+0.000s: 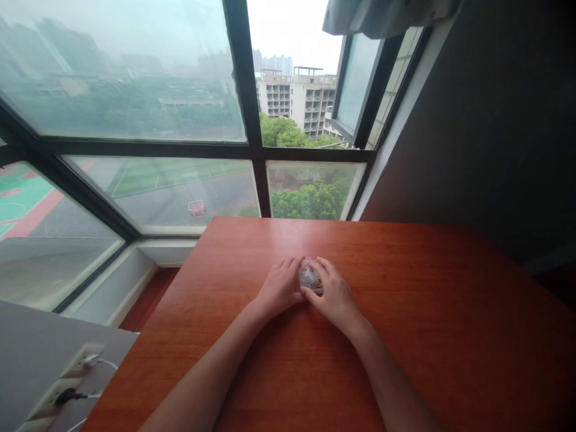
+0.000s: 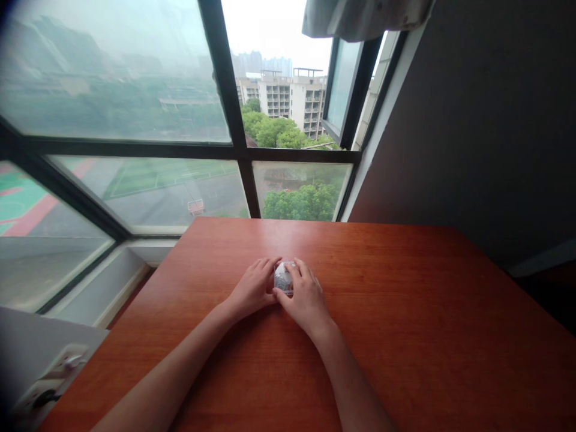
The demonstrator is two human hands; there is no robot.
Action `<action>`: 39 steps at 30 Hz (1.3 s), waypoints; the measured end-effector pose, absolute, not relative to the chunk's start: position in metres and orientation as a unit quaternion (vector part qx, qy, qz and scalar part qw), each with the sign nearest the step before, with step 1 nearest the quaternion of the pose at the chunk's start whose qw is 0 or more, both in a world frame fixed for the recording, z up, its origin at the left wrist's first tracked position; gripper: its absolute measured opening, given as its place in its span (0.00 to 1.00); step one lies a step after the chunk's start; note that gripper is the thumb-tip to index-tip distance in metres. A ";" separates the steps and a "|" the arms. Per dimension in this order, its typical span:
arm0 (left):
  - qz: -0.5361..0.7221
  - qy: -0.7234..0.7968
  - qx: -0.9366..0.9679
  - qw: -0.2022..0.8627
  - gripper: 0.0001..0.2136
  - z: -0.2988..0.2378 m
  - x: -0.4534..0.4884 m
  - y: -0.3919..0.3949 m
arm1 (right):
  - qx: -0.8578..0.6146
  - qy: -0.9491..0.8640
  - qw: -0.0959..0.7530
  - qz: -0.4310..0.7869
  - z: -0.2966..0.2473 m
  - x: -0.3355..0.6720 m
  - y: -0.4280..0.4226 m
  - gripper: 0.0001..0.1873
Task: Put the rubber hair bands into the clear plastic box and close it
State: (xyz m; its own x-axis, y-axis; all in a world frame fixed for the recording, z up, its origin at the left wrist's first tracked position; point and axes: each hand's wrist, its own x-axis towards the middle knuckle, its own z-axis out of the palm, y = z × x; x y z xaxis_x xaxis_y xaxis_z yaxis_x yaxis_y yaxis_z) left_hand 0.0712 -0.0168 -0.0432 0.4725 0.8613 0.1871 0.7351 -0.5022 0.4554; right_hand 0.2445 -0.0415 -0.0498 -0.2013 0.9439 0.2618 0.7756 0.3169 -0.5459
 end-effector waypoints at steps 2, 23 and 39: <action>0.199 0.472 0.844 0.157 0.35 -0.043 0.071 -0.017 | -0.568 -0.760 0.278 0.151 -0.048 0.244 -0.042 0.28; 0.208 0.464 0.843 0.175 0.33 -0.038 0.073 -0.017 | -0.517 -0.785 0.308 0.146 -0.049 0.243 -0.042 0.29; 0.195 0.474 0.840 0.179 0.32 -0.036 0.074 -0.018 | -0.505 -0.797 0.312 0.109 -0.043 0.243 -0.041 0.22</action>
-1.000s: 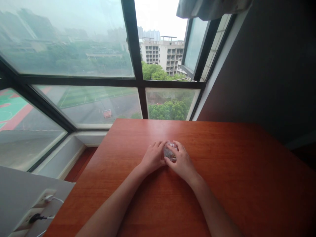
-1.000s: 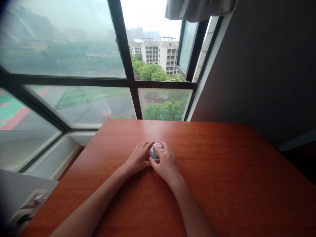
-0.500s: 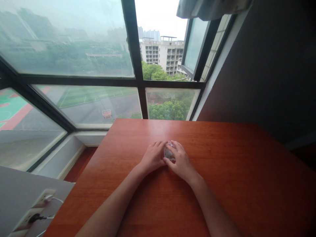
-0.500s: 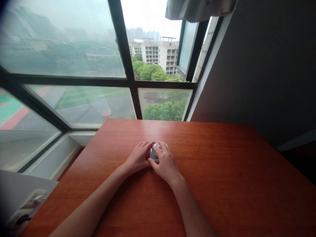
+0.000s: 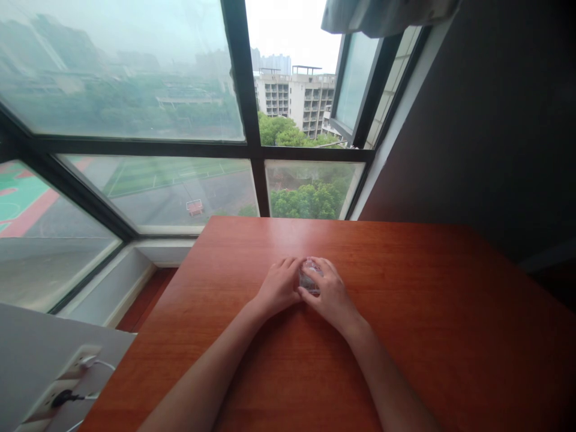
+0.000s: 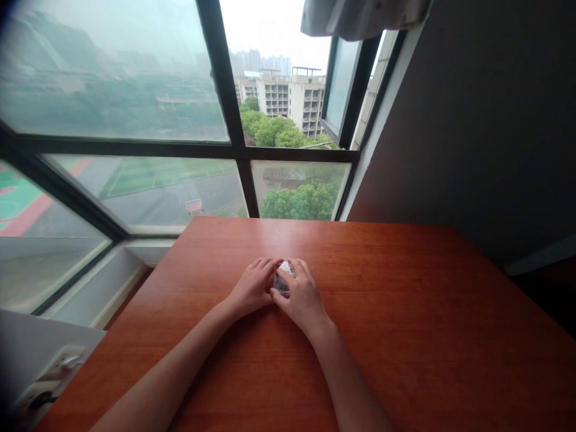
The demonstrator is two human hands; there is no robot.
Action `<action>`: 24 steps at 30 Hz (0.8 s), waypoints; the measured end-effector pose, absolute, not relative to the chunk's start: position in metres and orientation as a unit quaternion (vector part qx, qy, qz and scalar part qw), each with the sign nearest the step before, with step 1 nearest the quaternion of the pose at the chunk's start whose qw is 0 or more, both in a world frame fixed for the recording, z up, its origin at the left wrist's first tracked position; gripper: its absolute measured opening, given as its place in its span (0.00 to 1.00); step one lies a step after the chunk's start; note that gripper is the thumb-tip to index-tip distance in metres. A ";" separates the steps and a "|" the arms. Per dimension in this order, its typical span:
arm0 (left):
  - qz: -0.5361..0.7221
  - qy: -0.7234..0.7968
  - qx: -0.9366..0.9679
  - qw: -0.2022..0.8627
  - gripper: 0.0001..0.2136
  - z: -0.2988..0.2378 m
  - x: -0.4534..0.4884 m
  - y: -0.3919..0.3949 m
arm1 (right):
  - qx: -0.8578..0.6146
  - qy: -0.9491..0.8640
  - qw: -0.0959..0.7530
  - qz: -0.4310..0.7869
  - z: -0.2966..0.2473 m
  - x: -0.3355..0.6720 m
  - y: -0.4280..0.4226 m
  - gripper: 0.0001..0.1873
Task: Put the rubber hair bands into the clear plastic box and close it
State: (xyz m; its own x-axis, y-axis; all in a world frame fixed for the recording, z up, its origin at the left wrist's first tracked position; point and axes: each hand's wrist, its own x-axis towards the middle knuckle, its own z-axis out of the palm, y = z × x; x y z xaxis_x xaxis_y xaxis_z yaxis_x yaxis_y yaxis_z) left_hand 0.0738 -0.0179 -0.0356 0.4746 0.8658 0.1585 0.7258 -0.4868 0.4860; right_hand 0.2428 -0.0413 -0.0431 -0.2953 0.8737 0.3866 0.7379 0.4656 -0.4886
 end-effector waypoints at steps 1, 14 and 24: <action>0.195 0.475 0.839 0.180 0.32 -0.035 0.074 -0.018 | -0.505 -0.798 0.310 0.109 -0.043 0.243 -0.042 0.22; 0.211 0.441 0.853 0.183 0.32 -0.034 0.070 -0.018 | -0.512 -0.795 0.279 0.166 -0.058 0.245 -0.041 0.26; 0.210 0.418 0.858 0.213 0.32 -0.030 0.063 -0.017 | -0.533 -0.811 0.225 0.080 -0.057 0.237 -0.047 0.32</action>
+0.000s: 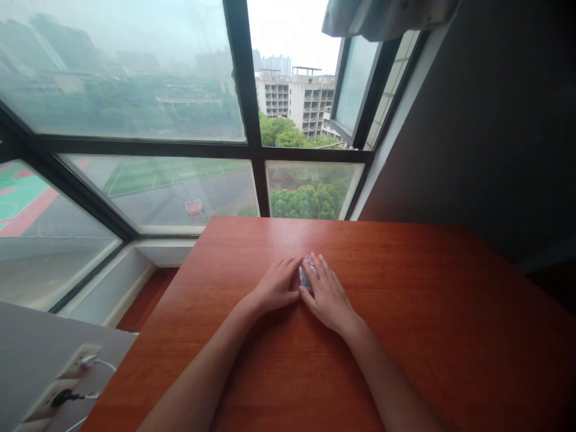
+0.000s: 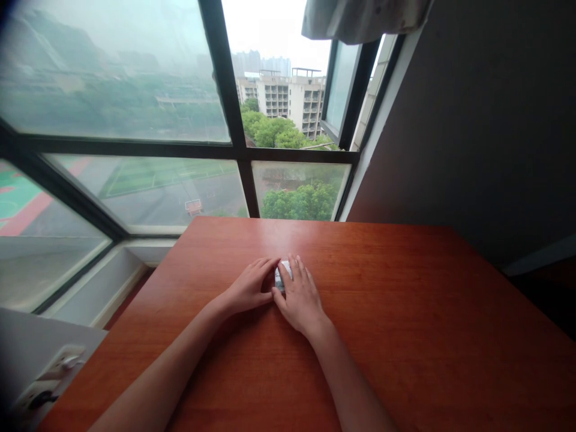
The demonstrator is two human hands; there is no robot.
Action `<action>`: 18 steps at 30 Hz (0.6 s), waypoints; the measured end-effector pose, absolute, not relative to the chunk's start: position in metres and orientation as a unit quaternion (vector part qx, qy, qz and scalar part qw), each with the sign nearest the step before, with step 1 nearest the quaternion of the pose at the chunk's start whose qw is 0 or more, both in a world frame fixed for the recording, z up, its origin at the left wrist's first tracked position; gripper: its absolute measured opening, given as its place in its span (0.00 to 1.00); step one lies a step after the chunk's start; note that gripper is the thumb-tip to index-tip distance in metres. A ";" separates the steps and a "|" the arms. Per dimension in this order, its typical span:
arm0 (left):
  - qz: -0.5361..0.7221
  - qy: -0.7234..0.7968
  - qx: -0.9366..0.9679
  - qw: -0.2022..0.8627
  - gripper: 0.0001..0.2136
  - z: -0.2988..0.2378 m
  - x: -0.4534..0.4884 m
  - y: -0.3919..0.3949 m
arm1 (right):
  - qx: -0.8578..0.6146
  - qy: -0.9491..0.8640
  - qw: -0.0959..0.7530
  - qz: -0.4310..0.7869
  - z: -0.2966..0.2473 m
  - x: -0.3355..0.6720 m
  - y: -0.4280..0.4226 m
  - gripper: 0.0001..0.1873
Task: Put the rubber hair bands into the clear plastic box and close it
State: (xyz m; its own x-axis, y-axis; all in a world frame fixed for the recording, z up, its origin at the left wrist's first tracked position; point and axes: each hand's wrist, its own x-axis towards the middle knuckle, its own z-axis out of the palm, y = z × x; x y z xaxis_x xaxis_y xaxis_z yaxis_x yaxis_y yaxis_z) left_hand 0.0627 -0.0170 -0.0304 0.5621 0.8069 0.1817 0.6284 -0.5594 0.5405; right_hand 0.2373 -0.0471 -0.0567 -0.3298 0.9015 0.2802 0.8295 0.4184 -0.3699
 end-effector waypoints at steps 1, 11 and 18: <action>0.207 0.413 0.861 0.214 0.32 -0.030 0.061 -0.017 | -0.537 -0.808 0.230 0.076 -0.057 0.236 -0.047 0.31; 0.213 0.438 0.857 0.168 0.31 -0.044 0.061 -0.015 | -0.581 -0.766 0.272 0.045 -0.056 0.236 -0.043 0.28; 0.188 0.455 0.862 0.126 0.28 -0.042 0.066 -0.016 | -0.616 -0.714 0.333 0.024 -0.066 0.269 -0.023 0.29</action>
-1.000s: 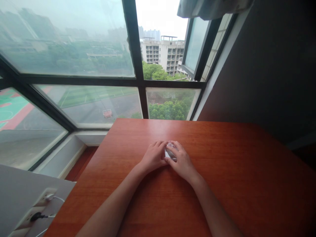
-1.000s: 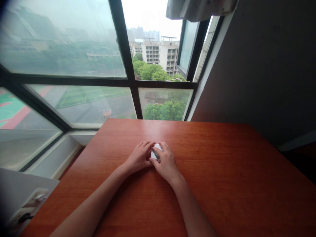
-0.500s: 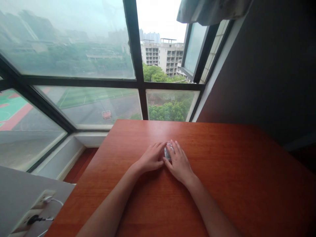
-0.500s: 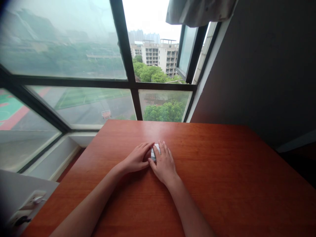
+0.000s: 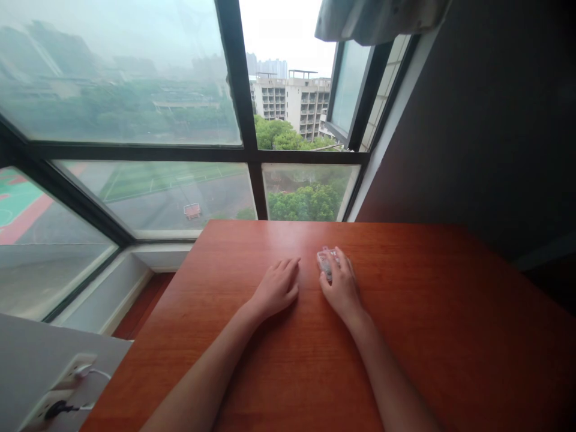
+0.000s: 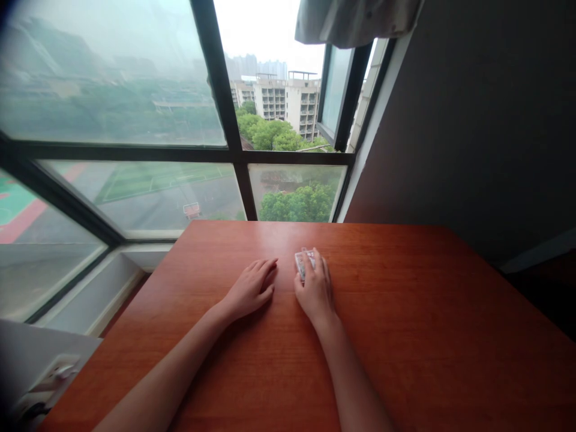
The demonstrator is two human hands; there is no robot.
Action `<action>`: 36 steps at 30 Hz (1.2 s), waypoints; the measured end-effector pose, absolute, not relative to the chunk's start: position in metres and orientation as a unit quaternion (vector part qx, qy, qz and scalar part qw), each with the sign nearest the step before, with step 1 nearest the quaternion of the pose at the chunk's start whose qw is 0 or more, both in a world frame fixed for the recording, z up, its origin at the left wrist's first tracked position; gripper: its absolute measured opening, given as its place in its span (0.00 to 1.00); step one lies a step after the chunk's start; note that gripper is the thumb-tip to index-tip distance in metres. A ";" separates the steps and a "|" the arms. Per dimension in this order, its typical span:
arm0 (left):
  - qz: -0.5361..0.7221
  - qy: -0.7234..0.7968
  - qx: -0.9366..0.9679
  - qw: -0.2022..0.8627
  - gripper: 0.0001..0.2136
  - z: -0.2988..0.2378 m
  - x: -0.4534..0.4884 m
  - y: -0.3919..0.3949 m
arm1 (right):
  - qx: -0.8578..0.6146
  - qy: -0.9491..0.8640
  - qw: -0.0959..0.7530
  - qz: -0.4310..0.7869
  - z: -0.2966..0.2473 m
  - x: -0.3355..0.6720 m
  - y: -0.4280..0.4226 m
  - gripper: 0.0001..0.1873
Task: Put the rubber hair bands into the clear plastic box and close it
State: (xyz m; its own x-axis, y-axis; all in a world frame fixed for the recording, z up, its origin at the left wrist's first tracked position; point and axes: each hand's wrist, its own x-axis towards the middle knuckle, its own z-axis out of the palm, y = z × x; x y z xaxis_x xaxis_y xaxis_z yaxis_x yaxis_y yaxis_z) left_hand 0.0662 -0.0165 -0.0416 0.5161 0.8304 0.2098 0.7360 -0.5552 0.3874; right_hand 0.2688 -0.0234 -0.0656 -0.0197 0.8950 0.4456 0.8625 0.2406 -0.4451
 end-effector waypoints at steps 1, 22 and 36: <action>0.185 0.455 0.862 0.123 0.27 -0.041 0.066 -0.016 | -0.632 -0.693 0.345 0.015 -0.068 0.277 -0.020 0.29; 0.173 0.455 0.867 0.101 0.23 -0.038 0.069 -0.019 | -0.724 -0.627 0.278 -0.072 -0.067 0.307 -0.012 0.26; 0.201 0.441 0.868 0.108 0.11 -0.032 0.071 -0.022 | -0.548 -0.779 0.283 0.116 -0.061 0.234 -0.040 0.10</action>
